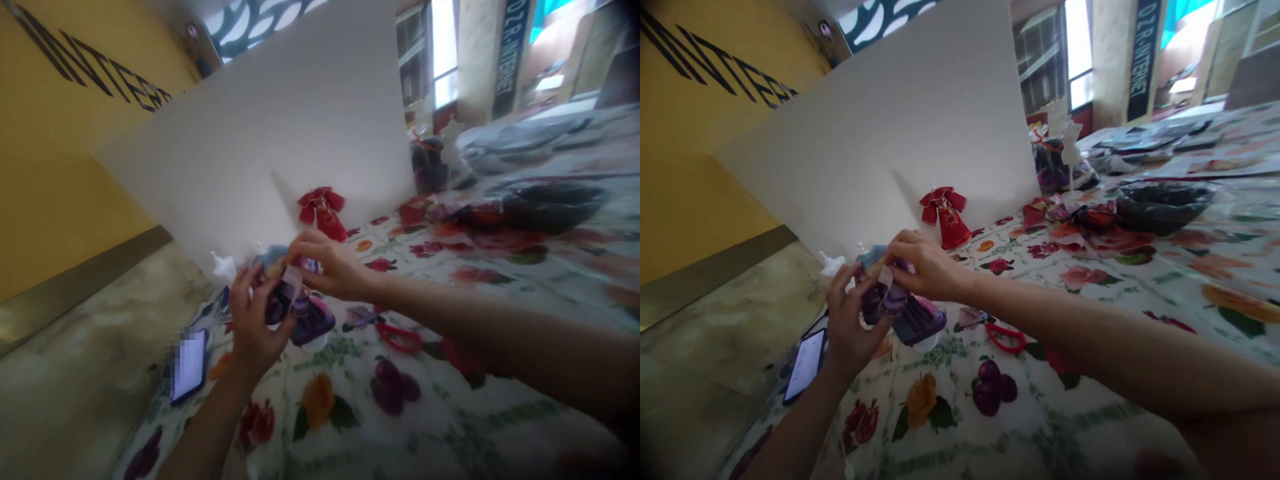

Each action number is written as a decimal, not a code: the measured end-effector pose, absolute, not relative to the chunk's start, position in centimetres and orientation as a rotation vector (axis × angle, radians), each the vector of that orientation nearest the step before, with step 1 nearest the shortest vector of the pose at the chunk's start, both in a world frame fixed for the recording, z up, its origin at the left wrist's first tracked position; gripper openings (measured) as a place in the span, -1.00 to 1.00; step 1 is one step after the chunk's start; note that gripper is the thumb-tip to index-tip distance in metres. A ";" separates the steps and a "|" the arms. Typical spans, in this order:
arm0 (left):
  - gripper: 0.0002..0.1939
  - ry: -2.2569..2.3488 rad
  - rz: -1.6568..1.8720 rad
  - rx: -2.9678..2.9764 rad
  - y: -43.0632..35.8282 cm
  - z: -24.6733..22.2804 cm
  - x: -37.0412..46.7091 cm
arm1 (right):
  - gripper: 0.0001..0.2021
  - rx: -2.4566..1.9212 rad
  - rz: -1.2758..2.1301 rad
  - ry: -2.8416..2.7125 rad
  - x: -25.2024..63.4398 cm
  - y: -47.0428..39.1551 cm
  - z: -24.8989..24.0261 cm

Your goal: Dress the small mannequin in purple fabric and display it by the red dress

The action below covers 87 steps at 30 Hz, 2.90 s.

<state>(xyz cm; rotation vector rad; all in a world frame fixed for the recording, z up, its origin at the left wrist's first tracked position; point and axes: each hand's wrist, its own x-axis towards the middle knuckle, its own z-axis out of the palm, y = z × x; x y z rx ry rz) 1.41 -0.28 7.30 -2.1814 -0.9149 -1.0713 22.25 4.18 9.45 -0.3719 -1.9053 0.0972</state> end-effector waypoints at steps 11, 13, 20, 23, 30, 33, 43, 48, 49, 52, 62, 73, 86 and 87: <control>-0.67 -1.139 -1.342 -2.185 -1.6 11.1 2.7 | -0.95 -0.624 0.339 -1.971 21.6 4.8 12.7; -0.56 -1.186 -1.303 -2.174 -1.7 10.5 3.1 | -0.95 -0.634 0.342 -1.983 21.4 4.9 12.7; -0.89 -1.233 -1.201 -2.237 -0.9 11.3 2.5 | -0.95 -0.640 0.406 -1.956 21.8 4.8 12.7; -0.89 -1.420 -1.330 -2.343 -0.5 12.6 1.8 | -0.96 -0.628 0.461 -1.967 22.0 5.1 12.9; -0.85 -1.495 -1.457 -2.396 1.5 15.0 1.4 | -0.96 -0.644 0.462 -1.955 21.8 6.4 12.8; -0.85 -1.477 -1.507 -2.412 2.3 15.5 1.4 | -0.94 -0.636 0.440 -1.967 21.6 6.4 13.0; -0.80 -1.460 -1.695 -2.570 3.5 16.5 1.3 | -0.84 -0.586 0.602 -1.896 20.3 7.0 13.8; -0.78 -1.489 -1.752 -2.639 4.2 16.9 1.3 | -0.86 -0.671 0.703 -1.834 19.9 7.3 14.0; -0.78 -1.502 -1.775 -2.655 4.4 17.0 1.4 | -0.85 -0.674 0.718 -1.825 19.7 7.4 14.0; -0.78 -1.554 -1.859 -2.698 4.7 17.1 1.5 | -0.85 -0.682 0.739 -1.818 19.4 7.7 14.0; -0.76 -1.735 -2.095 -2.741 4.7 17.1 2.0 | -0.86 -0.735 0.779 -1.838 19.3 7.6 14.1; -0.70 -2.001 -2.038 -2.680 5.4 16.6 2.0 | -0.86 -0.815 0.789 -1.856 19.7 7.4 14.1; -0.65 -1.794 -2.140 -2.312 4.0 12.8 -0.4 | -0.81 -0.746 0.846 -1.684 22.6 7.0 11.3; -0.66 -1.745 -2.111 -2.293 3.5 11.9 -0.6 | -0.79 -0.760 0.850 -1.668 23.0 6.9 10.5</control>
